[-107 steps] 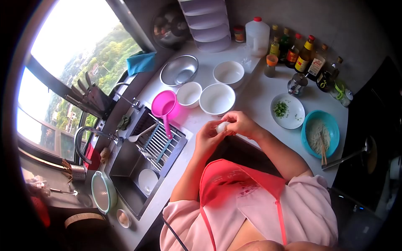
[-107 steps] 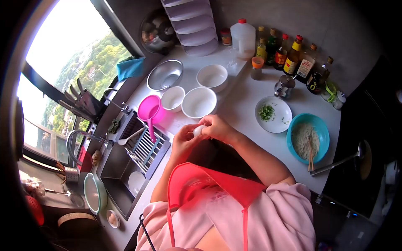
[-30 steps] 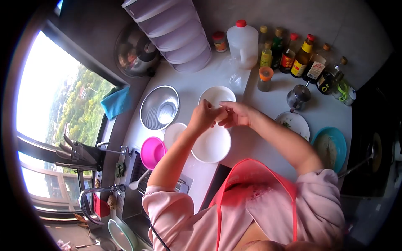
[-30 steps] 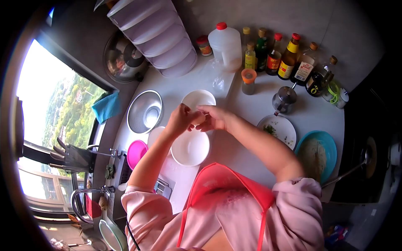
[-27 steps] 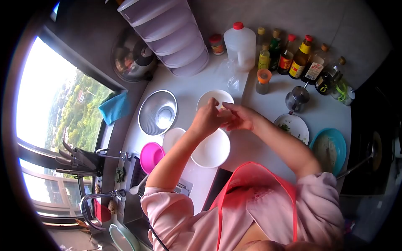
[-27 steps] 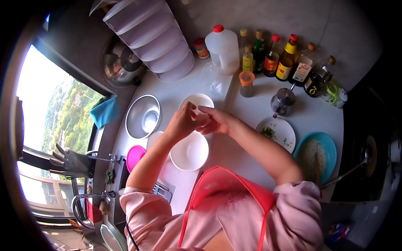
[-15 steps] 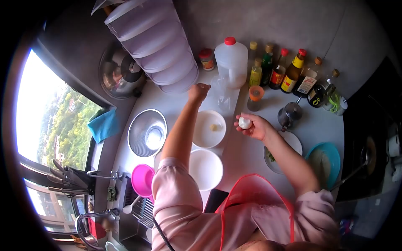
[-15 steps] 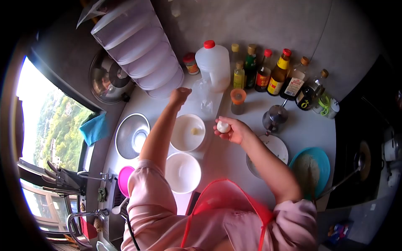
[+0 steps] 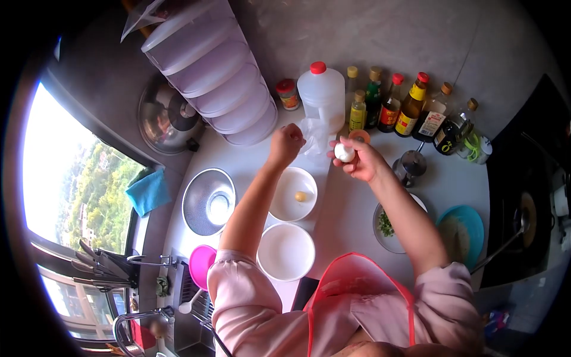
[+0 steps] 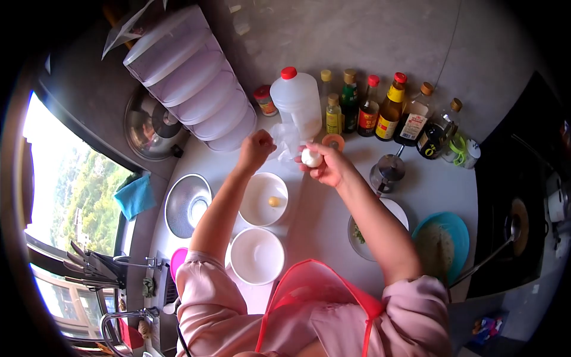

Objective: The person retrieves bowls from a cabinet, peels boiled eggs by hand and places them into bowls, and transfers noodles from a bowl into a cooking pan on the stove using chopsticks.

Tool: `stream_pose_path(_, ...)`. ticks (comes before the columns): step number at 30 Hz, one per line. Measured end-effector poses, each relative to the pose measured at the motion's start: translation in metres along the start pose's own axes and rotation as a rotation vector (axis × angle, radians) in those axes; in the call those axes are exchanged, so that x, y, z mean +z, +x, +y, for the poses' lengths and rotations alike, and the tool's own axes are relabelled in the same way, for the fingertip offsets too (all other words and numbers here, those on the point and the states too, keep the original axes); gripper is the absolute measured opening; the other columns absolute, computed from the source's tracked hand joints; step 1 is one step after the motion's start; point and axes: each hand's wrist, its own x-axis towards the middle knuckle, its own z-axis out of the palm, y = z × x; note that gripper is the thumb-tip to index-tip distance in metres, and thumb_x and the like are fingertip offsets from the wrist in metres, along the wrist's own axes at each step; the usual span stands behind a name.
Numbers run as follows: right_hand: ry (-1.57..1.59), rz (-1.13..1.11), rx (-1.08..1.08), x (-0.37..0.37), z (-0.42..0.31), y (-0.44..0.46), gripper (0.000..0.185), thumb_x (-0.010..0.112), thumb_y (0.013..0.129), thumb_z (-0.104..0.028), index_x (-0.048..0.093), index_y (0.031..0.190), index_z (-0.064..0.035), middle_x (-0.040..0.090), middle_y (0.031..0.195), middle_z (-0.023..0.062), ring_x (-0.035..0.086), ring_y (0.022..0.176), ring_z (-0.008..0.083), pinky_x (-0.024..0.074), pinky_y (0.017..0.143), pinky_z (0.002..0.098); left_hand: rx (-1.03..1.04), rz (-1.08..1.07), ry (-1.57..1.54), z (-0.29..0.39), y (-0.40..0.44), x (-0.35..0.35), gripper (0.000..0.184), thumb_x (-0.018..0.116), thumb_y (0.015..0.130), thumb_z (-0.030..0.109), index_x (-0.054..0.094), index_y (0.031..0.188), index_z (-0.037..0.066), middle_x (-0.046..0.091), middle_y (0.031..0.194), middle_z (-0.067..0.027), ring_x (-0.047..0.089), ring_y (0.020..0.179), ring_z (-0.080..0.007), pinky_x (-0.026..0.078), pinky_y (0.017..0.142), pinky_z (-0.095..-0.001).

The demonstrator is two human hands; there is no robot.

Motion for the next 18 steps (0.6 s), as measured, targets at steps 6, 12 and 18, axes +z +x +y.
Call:
stream_pose_path(6,0.022,-0.098,-0.083,0.019,-0.030,0.000,0.032,0.059,0.083,-0.027,0.056,0.101,-0.0009,0.061,0.089,0.0160,0.061,0.063,0.0193,0.0392,0.039,0.0179,0.873,0.128,0.469,0.031,-0.034,-0.002,0.017,0.059,0.063,-0.004,0.060,0.070,0.011,0.057,0.095,-0.0073,0.054,0.090,-0.0244,0.037,0.084,-0.0374)
stream_pose_path(12,0.044,-0.115,-0.147,0.034,-0.060,0.001,0.030,0.062,0.081,-0.026,0.056,0.096,-0.0008,0.061,0.087,0.0169,0.061,0.064,0.0219,0.0395,0.039,0.0180,1.003,0.037,0.688,0.041,-0.047,0.002,0.011,0.057,0.065,0.007,0.061,0.070,0.016,0.058,0.088,0.0027,0.053,0.093,-0.0164,0.030,0.091,-0.0513)
stream_pose_path(18,-0.531,-0.141,0.026,0.044,-0.058,0.011,0.024,0.063,0.077,-0.025,0.062,0.090,-0.0050,0.065,0.080,0.0096,0.064,0.060,0.0186,0.0422,0.038,0.0196,0.889,-0.171,0.788,0.047,-0.049,0.010,0.012,0.057,0.068,0.010,0.063,0.078,0.014,0.059,0.095,-0.0031,0.050,0.104,-0.0245,0.023,0.099,-0.0571)
